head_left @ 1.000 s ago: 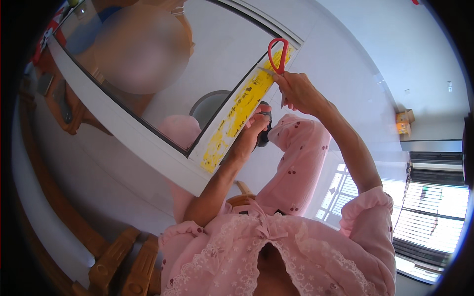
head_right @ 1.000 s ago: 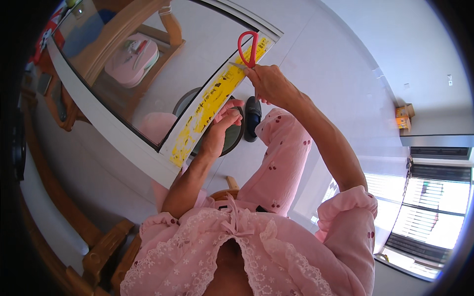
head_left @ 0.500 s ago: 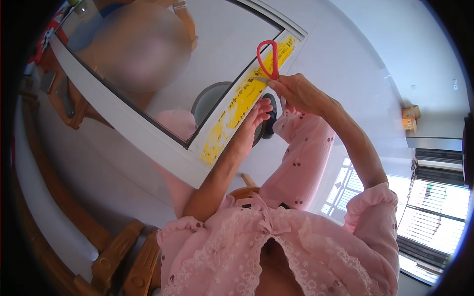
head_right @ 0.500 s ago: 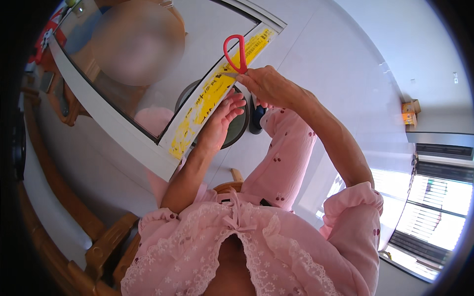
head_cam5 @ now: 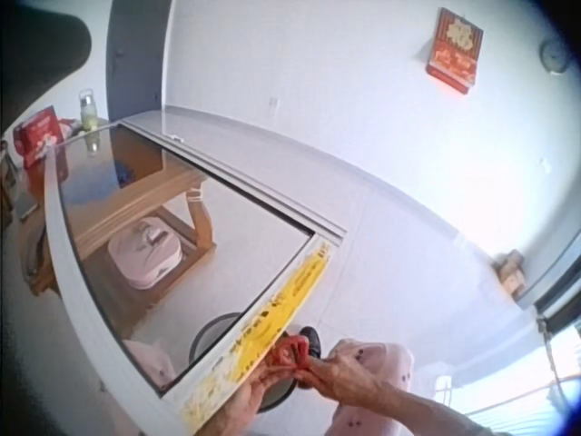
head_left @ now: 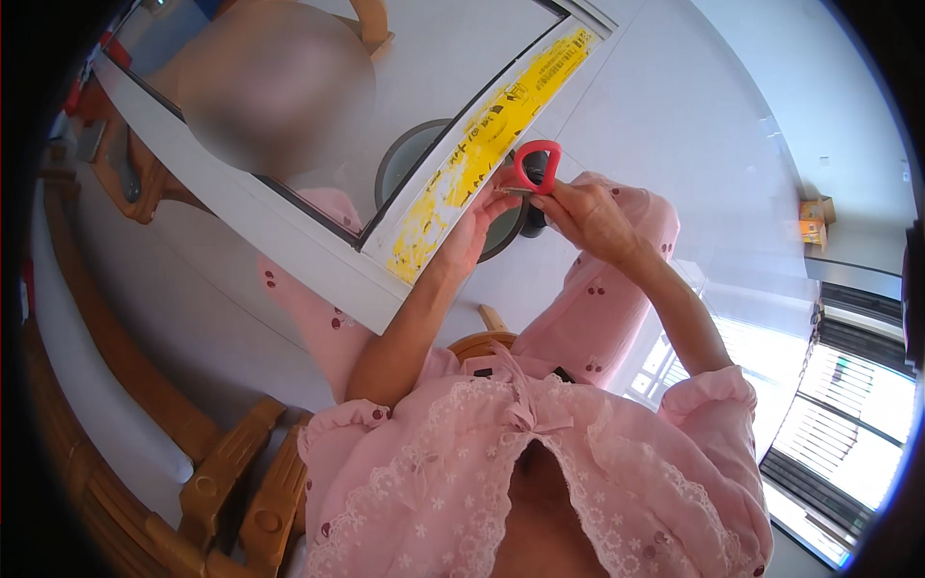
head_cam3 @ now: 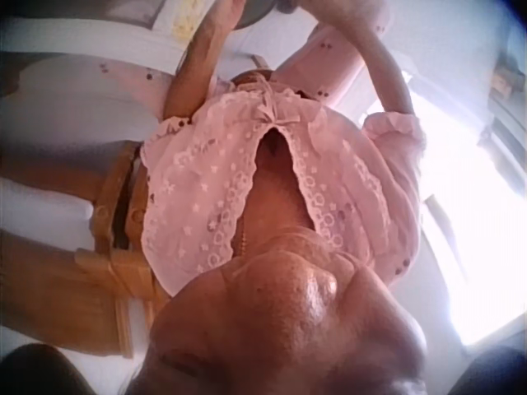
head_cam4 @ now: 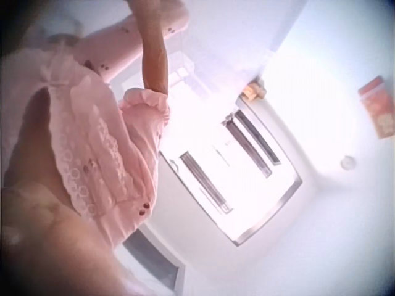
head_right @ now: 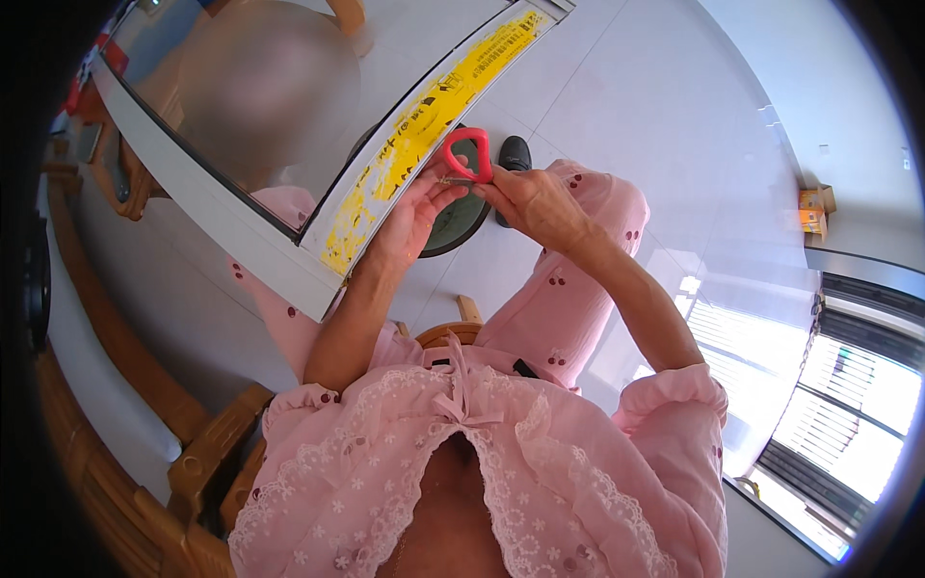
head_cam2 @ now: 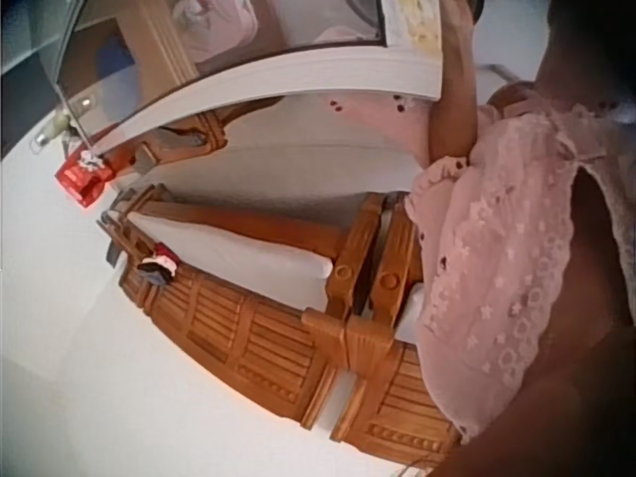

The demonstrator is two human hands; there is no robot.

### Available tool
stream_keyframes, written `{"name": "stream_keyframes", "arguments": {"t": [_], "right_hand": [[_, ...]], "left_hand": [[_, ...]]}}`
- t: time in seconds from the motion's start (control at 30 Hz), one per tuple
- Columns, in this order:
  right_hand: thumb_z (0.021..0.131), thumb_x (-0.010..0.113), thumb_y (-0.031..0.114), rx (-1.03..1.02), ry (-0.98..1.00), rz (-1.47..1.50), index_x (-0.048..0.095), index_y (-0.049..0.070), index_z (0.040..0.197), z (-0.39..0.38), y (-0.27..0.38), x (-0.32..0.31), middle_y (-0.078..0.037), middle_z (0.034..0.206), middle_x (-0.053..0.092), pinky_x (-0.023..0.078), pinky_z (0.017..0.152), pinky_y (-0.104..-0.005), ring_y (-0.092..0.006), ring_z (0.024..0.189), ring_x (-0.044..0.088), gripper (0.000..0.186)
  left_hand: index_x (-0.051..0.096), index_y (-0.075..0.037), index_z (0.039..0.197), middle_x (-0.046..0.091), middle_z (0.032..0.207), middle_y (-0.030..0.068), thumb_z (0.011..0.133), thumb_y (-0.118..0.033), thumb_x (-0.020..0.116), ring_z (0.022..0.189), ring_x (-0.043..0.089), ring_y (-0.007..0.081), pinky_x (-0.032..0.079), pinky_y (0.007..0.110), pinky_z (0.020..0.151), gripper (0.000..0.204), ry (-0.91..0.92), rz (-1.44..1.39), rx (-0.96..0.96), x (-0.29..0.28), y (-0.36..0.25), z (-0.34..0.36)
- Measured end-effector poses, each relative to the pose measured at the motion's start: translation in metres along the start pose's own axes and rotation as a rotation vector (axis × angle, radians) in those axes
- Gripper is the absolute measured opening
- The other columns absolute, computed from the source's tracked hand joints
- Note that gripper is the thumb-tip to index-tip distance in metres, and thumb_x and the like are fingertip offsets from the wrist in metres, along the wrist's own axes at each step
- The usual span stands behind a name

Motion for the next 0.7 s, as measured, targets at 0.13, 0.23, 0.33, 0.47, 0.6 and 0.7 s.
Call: {"name": "stream_keyframes", "arguments": {"t": [0.13,0.23,0.33,0.47,0.6,0.7], "right_hand": [[0.084,0.052,0.023,-0.011,0.003,-0.242,0.047,0.003,0.078,0.0,-0.009,0.013,-0.012,0.056,0.054,0.042,0.044,-0.037,-0.0288,0.048,0.054,0.022],[0.084,0.053,0.024,0.014,-0.018,-0.2,0.045,0.003,0.075,-0.002,-0.009,0.014,-0.012,0.055,0.052,0.043,0.044,-0.0368,-0.0291,0.048,0.054,0.024],[0.084,0.053,0.025,0.022,0.007,-0.146,0.046,0.003,0.076,-0.004,-0.008,0.011,-0.012,0.054,0.052,0.042,0.044,-0.0378,-0.0296,0.048,0.054,0.025],[0.084,0.053,0.024,0.111,0.032,-0.16,0.046,0.0,0.072,-0.011,-0.025,-0.006,-0.013,0.055,0.053,0.041,0.045,-0.0378,-0.0289,0.048,0.054,0.027],[0.088,0.047,0.022,0.369,-0.292,0.233,0.049,-0.003,0.071,-0.015,-0.056,-0.057,-0.012,0.052,0.053,0.042,0.044,-0.0322,-0.0191,0.043,0.052,0.03],[0.09,0.041,0.022,0.44,-0.329,0.263,0.05,-0.004,0.072,0.007,-0.056,-0.086,-0.009,0.049,0.052,0.042,0.041,-0.0269,-0.0124,0.041,0.05,0.033]], "left_hand": [[0.047,-0.004,0.113,0.057,0.102,0.0107,0.082,-0.005,0.051,0.09,0.056,0.0201,0.046,0.031,0.079,0.031,0.014,0.127,0.06,0.001,-0.004,0.0],[0.05,-0.003,0.11,0.059,0.094,0.0089,0.078,-0.002,0.055,0.082,0.058,0.0179,0.048,0.029,0.074,0.032,-0.014,0.337,0.084,0.008,-0.012,-0.003],[0.053,-0.001,0.103,0.061,0.085,0.0076,0.076,-0.002,0.06,0.069,0.058,0.0154,0.049,0.026,0.065,0.028,-0.044,0.539,0.084,0.008,-0.015,-0.005],[0.058,-0.001,0.094,0.061,0.085,0.0063,0.077,-0.007,0.062,0.059,0.056,0.0118,0.047,0.021,0.058,0.018,-0.122,0.652,0.166,-0.008,-0.026,-0.009],[0.058,-0.01,0.101,0.06,0.099,0.0032,0.084,-0.018,0.054,0.073,0.058,0.0116,0.045,0.02,0.062,0.02,0.065,0.962,0.467,-0.038,-0.036,-0.011],[0.053,-0.011,0.108,0.058,0.103,0.0048,0.085,-0.02,0.05,0.078,0.058,0.015,0.046,0.023,0.066,0.025,0.019,1.138,0.46,-0.064,-0.023,-0.004]]}}
Point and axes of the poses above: each hand's wrist, its own z-axis towards the middle knuckle, its own x-axis out of the palm, y = z × x, the point moved 9 cm from there along z, towards the middle knuckle
